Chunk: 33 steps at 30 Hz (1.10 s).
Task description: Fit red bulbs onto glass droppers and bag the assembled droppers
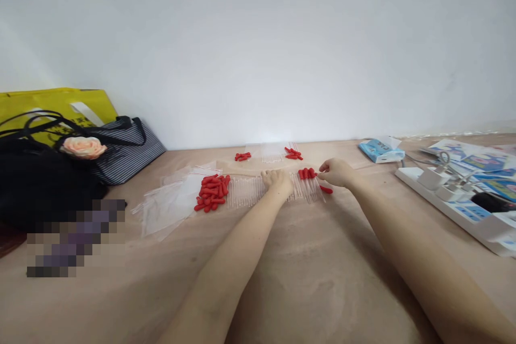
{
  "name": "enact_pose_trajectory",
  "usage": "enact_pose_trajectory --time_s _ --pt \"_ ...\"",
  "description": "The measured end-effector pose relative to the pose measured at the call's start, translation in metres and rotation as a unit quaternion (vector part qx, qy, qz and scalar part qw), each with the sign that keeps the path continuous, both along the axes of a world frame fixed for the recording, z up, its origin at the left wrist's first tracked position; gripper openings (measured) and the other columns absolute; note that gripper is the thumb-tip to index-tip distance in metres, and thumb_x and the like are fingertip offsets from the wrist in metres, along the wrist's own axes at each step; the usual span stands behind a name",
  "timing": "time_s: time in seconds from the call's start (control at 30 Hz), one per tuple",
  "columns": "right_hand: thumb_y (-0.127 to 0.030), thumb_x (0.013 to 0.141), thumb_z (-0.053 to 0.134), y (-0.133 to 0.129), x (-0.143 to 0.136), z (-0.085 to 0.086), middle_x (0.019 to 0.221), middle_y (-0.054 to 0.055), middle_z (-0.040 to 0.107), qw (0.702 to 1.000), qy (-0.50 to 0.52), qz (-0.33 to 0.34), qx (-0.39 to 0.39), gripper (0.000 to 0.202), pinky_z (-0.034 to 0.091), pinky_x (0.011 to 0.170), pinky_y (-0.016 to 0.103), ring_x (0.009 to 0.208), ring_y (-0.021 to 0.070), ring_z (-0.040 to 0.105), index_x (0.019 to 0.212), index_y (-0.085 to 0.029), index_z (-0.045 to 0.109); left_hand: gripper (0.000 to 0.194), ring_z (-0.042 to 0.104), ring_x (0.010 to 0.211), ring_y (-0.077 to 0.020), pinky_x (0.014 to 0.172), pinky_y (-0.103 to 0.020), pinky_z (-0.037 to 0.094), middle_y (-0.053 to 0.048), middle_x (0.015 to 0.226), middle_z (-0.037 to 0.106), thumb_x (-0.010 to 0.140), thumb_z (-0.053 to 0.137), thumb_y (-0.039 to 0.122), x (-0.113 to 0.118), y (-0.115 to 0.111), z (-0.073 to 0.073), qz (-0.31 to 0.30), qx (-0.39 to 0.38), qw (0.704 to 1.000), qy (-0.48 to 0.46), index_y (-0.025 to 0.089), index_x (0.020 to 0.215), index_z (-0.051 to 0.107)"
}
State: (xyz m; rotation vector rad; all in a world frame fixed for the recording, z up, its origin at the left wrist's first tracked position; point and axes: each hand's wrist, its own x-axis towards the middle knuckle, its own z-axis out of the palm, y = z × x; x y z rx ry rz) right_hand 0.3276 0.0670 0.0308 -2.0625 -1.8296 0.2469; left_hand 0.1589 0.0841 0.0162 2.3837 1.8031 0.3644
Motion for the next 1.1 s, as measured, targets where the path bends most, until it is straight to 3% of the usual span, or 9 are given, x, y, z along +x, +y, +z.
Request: enact_pose_trajectory --time_s 0.13,0.27,0.33,0.43,0.53,0.63,0.77,0.9,1.1 --pt "-0.014 0.071 0.052 0.001 -0.009 0.0 0.079 0.007 0.065 0.999 0.012 0.047 0.022 0.018 0.04 0.063 0.023 0.073 0.0167 0.059 0.081 -0.015 0.067 0.016 0.05 0.099 -0.0332 0.079 -0.045 0.032 -0.019 0.096 0.061 0.075 0.053 0.022 -0.01 -0.012 0.011 0.004 0.048 0.999 0.015 0.011 0.082 0.061" --pt "-0.01 0.074 0.047 -0.003 -0.032 -0.005 0.09 0.006 0.062 0.989 0.049 0.118 0.072 0.023 0.041 0.069 0.021 0.074 0.0123 0.056 0.087 -0.017 0.064 0.015 0.052 0.093 -0.0225 0.082 -0.037 0.035 -0.008 0.093 0.062 0.084 0.044 0.023 -0.055 -0.033 0.019 -0.073 0.094 0.993 0.006 0.015 0.088 0.056" --pt "-0.009 0.072 0.047 -0.009 -0.048 -0.012 0.086 0.006 0.06 0.972 0.105 0.169 0.128 0.02 0.042 0.065 0.022 0.068 0.0117 0.055 0.085 -0.014 0.061 0.013 0.055 0.083 -0.0169 0.088 -0.036 0.032 -0.002 0.084 0.063 0.085 0.043 0.022 -0.088 -0.042 0.015 -0.118 0.117 0.986 0.002 0.017 0.085 0.055" --pt "-0.011 0.074 0.046 -0.023 -0.073 -0.027 0.076 0.002 0.059 0.942 0.185 0.221 0.171 0.017 0.042 0.057 0.022 0.06 0.0108 0.053 0.086 -0.015 0.057 0.021 0.056 0.07 -0.0148 0.091 -0.039 0.03 -0.001 0.076 0.065 0.088 0.035 0.022 -0.133 -0.05 -0.001 -0.21 0.242 0.947 -0.019 0.019 0.085 0.055" --pt "-0.012 0.074 0.048 -0.038 -0.092 -0.038 0.074 0.002 0.058 0.919 0.201 0.287 0.181 0.015 0.043 0.054 0.022 0.059 0.0109 0.052 0.086 -0.017 0.056 0.024 0.058 0.072 -0.0144 0.091 -0.04 0.031 -0.003 0.083 0.067 0.089 0.034 0.021 -0.157 -0.054 -0.017 -0.246 0.268 0.931 -0.02 0.021 0.093 0.058" --pt "-0.016 0.078 0.048 -0.05 -0.101 -0.045 0.081 0.005 0.057 0.899 0.191 0.334 0.21 0.017 0.045 0.059 0.026 0.064 0.0125 0.054 0.093 -0.018 0.056 0.023 0.059 0.074 -0.0132 0.091 -0.04 0.031 -0.001 0.083 0.067 0.088 0.037 0.02 -0.16 -0.058 -0.026 -0.246 0.266 0.931 -0.048 0.023 0.093 0.059" --pt "-0.02 0.083 0.045 -0.056 -0.103 -0.052 0.089 0.007 0.057 0.884 0.151 0.38 0.226 0.022 0.047 0.067 0.029 0.075 0.0153 0.056 0.102 -0.02 0.057 0.022 0.059 0.074 -0.0122 0.092 -0.04 0.03 -0.001 0.082 0.066 0.087 0.039 0.019 -0.154 -0.063 -0.026 -0.259 0.263 0.927 -0.069 0.022 0.095 0.059" --pt "-0.018 0.083 0.044 -0.058 -0.103 -0.052 0.09 0.007 0.057 0.881 0.125 0.402 0.217 0.025 0.048 0.069 0.03 0.078 0.0159 0.056 0.105 -0.02 0.057 0.021 0.06 0.075 -0.0119 0.092 -0.039 0.03 -0.001 0.084 0.066 0.086 0.04 0.015 -0.153 -0.065 -0.024 -0.274 0.271 0.92 -0.069 0.021 0.097 0.058" --pt "-0.017 0.083 0.045 -0.062 -0.107 -0.046 0.09 0.007 0.059 0.866 0.17 0.414 0.224 0.023 0.048 0.07 0.028 0.078 0.0145 0.057 0.103 -0.019 0.057 0.021 0.06 0.074 -0.012 0.093 -0.038 0.03 -0.002 0.085 0.067 0.086 0.042 0.013 -0.155 -0.063 -0.026 -0.285 0.28 0.914 -0.068 0.019 0.098 0.057"
